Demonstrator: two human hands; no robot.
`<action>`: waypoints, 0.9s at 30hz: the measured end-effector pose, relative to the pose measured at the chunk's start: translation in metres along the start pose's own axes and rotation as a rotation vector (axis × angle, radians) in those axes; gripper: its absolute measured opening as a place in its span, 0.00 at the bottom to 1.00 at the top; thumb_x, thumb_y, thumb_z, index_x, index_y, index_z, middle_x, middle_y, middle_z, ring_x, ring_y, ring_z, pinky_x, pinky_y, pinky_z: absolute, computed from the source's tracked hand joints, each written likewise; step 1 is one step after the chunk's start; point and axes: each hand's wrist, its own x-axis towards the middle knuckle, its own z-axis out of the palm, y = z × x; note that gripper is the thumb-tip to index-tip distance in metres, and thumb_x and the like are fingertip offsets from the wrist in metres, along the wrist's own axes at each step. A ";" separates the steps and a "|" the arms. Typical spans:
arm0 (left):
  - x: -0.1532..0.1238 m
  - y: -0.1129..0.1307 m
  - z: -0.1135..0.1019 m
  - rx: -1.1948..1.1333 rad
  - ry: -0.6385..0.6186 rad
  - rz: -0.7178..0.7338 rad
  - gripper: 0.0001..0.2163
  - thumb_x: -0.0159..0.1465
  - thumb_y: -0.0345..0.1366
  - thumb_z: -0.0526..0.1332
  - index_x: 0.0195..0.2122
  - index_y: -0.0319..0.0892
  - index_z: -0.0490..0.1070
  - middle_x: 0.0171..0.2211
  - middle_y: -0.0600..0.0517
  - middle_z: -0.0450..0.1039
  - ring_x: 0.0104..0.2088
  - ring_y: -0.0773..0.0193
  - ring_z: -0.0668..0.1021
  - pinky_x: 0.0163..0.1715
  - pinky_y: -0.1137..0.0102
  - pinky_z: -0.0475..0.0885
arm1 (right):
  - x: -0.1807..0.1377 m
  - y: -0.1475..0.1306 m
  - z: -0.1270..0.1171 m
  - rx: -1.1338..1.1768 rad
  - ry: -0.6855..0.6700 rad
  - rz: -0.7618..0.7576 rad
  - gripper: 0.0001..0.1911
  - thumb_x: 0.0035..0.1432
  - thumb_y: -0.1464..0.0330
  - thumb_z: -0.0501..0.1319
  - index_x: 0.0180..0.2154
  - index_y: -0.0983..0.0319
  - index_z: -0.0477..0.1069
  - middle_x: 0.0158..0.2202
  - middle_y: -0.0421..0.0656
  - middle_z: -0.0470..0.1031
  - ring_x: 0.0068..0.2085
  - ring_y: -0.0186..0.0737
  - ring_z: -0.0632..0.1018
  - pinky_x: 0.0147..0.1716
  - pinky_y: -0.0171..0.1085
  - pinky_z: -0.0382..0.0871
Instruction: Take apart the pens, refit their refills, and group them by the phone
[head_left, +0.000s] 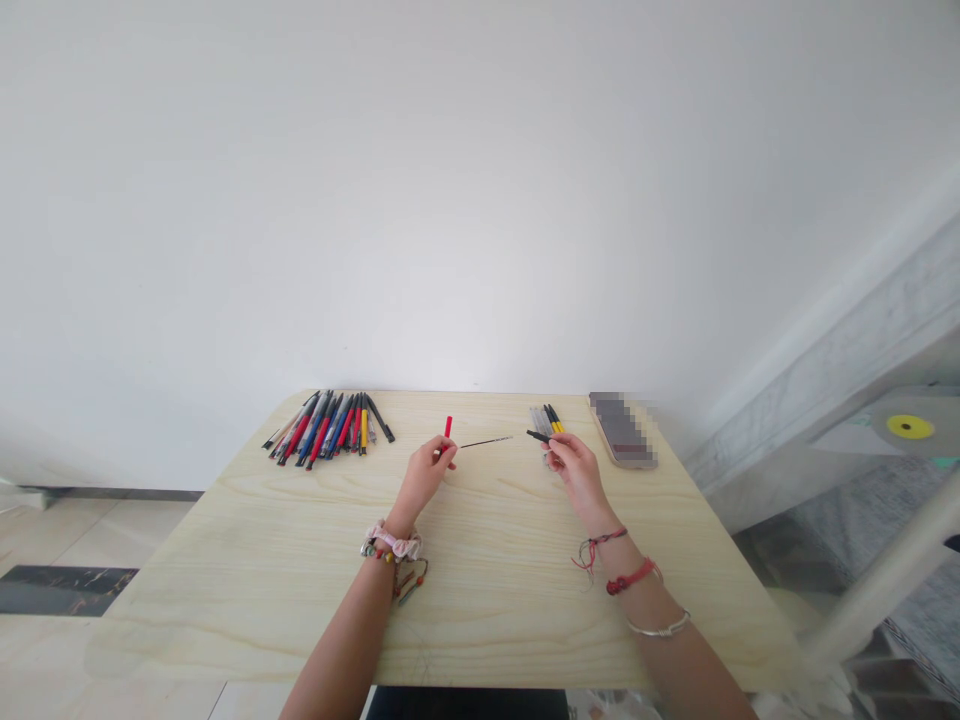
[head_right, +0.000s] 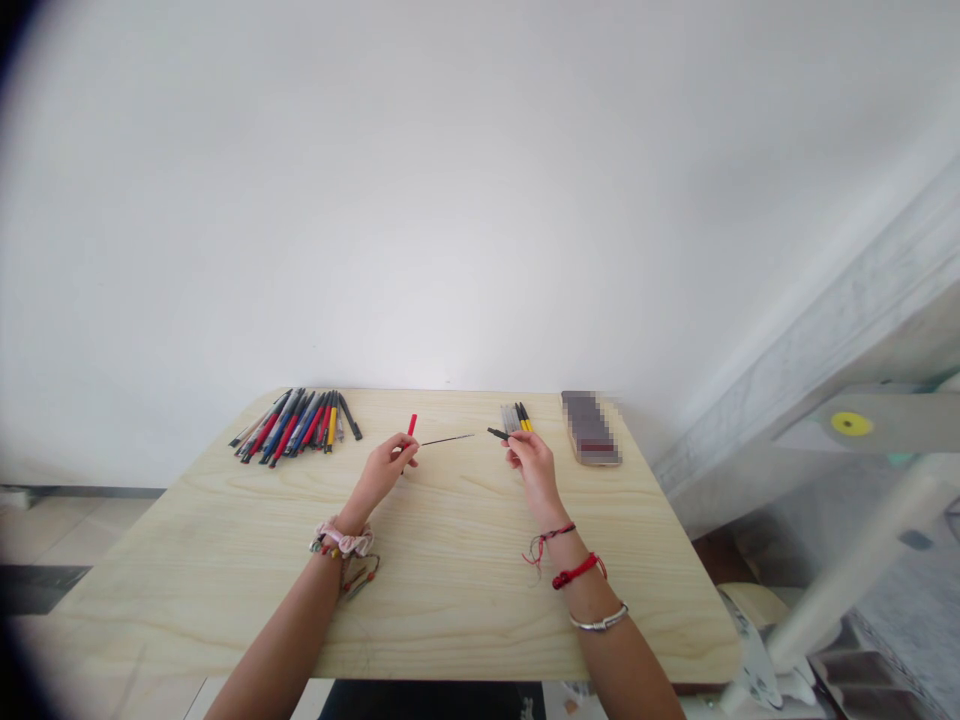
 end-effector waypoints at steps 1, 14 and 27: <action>0.000 0.000 0.000 0.001 0.005 0.000 0.08 0.54 0.40 0.51 0.26 0.41 0.62 0.24 0.56 0.66 0.23 0.68 0.74 0.21 0.77 0.62 | 0.000 0.001 0.000 -0.048 -0.012 -0.015 0.11 0.38 0.66 0.62 0.26 0.63 0.65 0.23 0.41 0.72 0.19 0.29 0.67 0.18 0.30 0.58; 0.001 -0.005 0.002 0.352 0.064 0.102 0.08 0.54 0.37 0.51 0.26 0.41 0.66 0.24 0.52 0.69 0.27 0.65 0.71 0.29 0.71 0.63 | -0.013 0.022 0.007 -1.350 -0.176 -0.618 0.04 0.46 0.75 0.54 0.24 0.62 0.64 0.24 0.43 0.69 0.29 0.40 0.70 0.29 0.36 0.61; 0.002 -0.006 0.004 0.251 -0.040 0.211 0.08 0.55 0.37 0.50 0.28 0.41 0.66 0.24 0.53 0.68 0.27 0.67 0.70 0.30 0.73 0.64 | -0.014 0.015 0.011 -1.090 -0.280 -0.808 0.06 0.53 0.71 0.53 0.30 0.60 0.68 0.33 0.44 0.68 0.37 0.40 0.69 0.38 0.40 0.63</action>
